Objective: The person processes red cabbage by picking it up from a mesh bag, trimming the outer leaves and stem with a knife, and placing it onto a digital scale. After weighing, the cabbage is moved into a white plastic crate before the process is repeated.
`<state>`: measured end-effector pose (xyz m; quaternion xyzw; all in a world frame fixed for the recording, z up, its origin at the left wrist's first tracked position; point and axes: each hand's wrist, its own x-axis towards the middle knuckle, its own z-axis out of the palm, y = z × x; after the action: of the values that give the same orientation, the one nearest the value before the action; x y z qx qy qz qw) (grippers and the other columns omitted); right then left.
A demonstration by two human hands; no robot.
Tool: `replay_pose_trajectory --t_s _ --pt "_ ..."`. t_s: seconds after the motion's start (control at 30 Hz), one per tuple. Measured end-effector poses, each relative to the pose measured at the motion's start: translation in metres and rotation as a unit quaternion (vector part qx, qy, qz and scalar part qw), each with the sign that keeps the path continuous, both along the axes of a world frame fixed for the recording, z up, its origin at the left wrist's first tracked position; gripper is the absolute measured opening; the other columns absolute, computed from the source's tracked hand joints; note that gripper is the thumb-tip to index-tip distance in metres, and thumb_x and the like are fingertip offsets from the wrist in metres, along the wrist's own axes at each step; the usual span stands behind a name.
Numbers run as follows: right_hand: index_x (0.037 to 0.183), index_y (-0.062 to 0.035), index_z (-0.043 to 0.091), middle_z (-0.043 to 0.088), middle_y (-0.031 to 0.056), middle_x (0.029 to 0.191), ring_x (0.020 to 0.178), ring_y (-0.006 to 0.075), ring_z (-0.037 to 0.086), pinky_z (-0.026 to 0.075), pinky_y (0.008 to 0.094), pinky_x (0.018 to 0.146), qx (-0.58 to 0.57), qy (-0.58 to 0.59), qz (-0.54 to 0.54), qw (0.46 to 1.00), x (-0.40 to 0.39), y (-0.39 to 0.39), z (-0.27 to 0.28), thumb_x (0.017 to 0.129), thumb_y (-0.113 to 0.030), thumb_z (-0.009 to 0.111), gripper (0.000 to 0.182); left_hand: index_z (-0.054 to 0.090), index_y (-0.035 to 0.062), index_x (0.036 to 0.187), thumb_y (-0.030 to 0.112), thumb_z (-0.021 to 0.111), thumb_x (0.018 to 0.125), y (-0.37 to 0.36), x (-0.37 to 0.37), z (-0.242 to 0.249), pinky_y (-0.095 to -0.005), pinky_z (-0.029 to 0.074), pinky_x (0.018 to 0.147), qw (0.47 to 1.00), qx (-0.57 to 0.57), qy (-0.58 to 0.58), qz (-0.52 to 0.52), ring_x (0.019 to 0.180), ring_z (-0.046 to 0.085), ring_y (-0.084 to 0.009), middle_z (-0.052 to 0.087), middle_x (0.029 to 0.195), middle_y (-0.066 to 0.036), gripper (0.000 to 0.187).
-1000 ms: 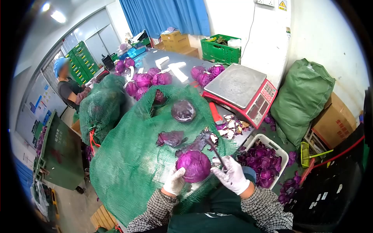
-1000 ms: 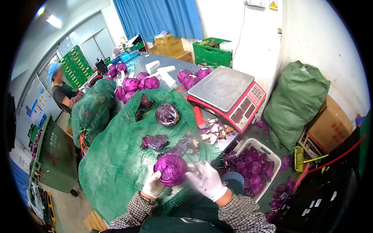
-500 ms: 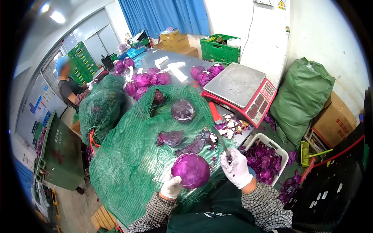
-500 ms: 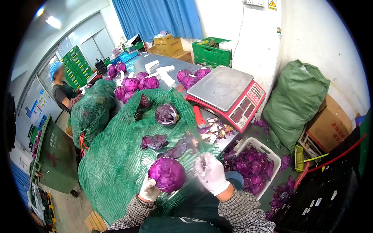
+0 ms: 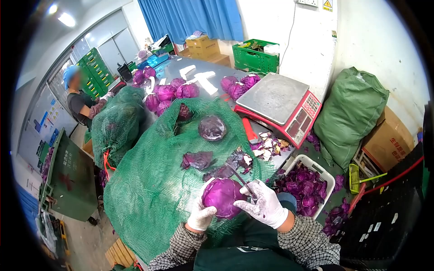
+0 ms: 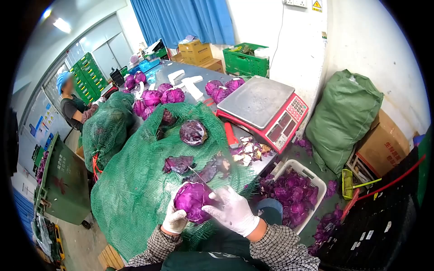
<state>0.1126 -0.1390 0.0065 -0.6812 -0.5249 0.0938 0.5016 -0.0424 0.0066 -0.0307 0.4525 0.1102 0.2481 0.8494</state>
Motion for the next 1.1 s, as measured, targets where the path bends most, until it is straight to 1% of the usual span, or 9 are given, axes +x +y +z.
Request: replay_pose_trajectory --t_s 0.23,0.33,0.47,0.57,0.67,0.8,0.97,1.03,1.1 --pt "0.099 -0.0074 0.058 0.061 0.0088 0.089 0.072 0.0274 0.064 0.053 0.0346 0.061 -0.015 -0.008 0.002 1.000 -0.001 0.000 0.002 0.082 -0.021 0.070 0.025 0.031 0.0006 0.144 0.014 0.087 0.059 -0.001 -0.005 0.005 -0.0405 0.039 0.107 0.995 0.090 0.014 0.048 0.126 0.047 -0.0274 0.046 0.137 -0.015 0.102" --pt "0.098 -0.0090 0.059 0.060 0.0085 0.086 0.065 0.0267 0.063 0.053 0.0342 0.057 0.017 -0.112 -0.061 0.992 -0.009 0.002 -0.003 0.081 -0.015 0.068 0.021 0.030 -0.0003 0.144 0.013 0.088 0.058 -0.001 -0.007 0.004 -0.0404 0.039 0.106 0.987 0.142 0.027 0.072 0.126 0.047 -0.0267 0.046 0.137 -0.015 0.104" --pt "0.094 -0.0086 0.060 0.060 0.0081 0.080 0.061 0.0271 0.062 0.052 0.0339 0.053 0.062 -0.112 -0.106 0.986 -0.008 0.005 -0.009 0.076 -0.007 0.065 0.019 0.029 -0.0002 0.144 0.013 0.088 0.058 -0.004 -0.008 0.010 -0.0402 0.039 0.107 0.980 0.179 0.032 0.082 0.126 0.047 -0.0260 0.045 0.137 -0.014 0.105" --pt "0.094 -0.0072 0.060 0.060 0.0098 0.081 0.063 0.0282 0.063 0.053 0.0348 0.055 0.052 -0.103 -0.132 0.985 0.001 0.006 -0.009 0.076 -0.006 0.064 0.018 0.028 -0.0004 0.144 0.011 0.087 0.057 0.000 -0.012 0.001 -0.0415 0.039 0.107 0.988 0.137 0.013 0.063 0.126 0.047 -0.0276 0.045 0.137 -0.015 0.106" --pt "0.094 -0.0064 0.059 0.060 0.0111 0.081 0.065 0.0308 0.063 0.053 0.0372 0.057 0.070 -0.107 -0.133 0.983 0.012 0.009 -0.010 0.078 -0.004 0.062 0.016 0.028 -0.0001 0.144 0.012 0.084 0.059 -0.003 -0.014 0.005 -0.0447 0.038 0.108 1.000 0.020 -0.019 -0.003 0.128 0.046 -0.0313 0.044 0.138 -0.018 0.103" --pt "0.093 -0.0064 0.059 0.059 0.0115 0.080 0.066 0.0308 0.062 0.052 0.0377 0.056 0.072 -0.105 -0.120 0.985 0.015 0.008 -0.004 0.078 -0.004 0.062 0.015 0.031 0.0019 0.143 0.024 0.078 0.059 -0.010 -0.013 -0.011 -0.0540 0.032 0.111 0.983 -0.167 -0.034 -0.070 0.129 0.043 -0.0375 0.043 0.139 -0.020 0.098" --pt "0.094 -0.0055 0.058 0.058 0.0127 0.080 0.067 0.0312 0.062 0.052 0.0381 0.059 0.049 -0.174 -0.213 0.960 0.040 -0.003 -0.019 0.081 -0.006 0.059 0.013 0.031 0.0045 0.144 0.033 0.077 0.064 -0.011 -0.019 -0.023 -0.0579 0.030 0.111 0.970 -0.221 -0.073 -0.063 0.133 0.039 -0.0371 0.041 0.143 -0.018 0.096" --pt "0.095 -0.0056 0.059 0.058 0.0125 0.080 0.071 0.0316 0.061 0.052 0.0381 0.062 -0.090 -0.177 -0.243 0.949 0.059 -0.020 -0.038 0.083 -0.013 0.063 0.015 0.032 0.0058 0.144 0.035 0.077 0.065 -0.006 -0.024 -0.025 -0.0585 0.029 0.111 0.968 -0.224 -0.101 -0.052 0.134 0.038 -0.0368 0.040 0.144 -0.018 0.095" --pt "0.097 -0.0055 0.059 0.058 0.0123 0.082 0.073 0.0305 0.060 0.051 0.0375 0.063 -0.130 -0.166 -0.225 0.951 0.063 -0.031 -0.043 0.083 -0.020 0.066 0.021 0.035 0.0110 0.144 0.042 0.075 0.067 -0.001 -0.022 -0.025 -0.0586 0.025 0.112 0.970 -0.227 -0.074 -0.041 0.136 0.034 -0.0361 0.038 0.146 -0.015 0.092"
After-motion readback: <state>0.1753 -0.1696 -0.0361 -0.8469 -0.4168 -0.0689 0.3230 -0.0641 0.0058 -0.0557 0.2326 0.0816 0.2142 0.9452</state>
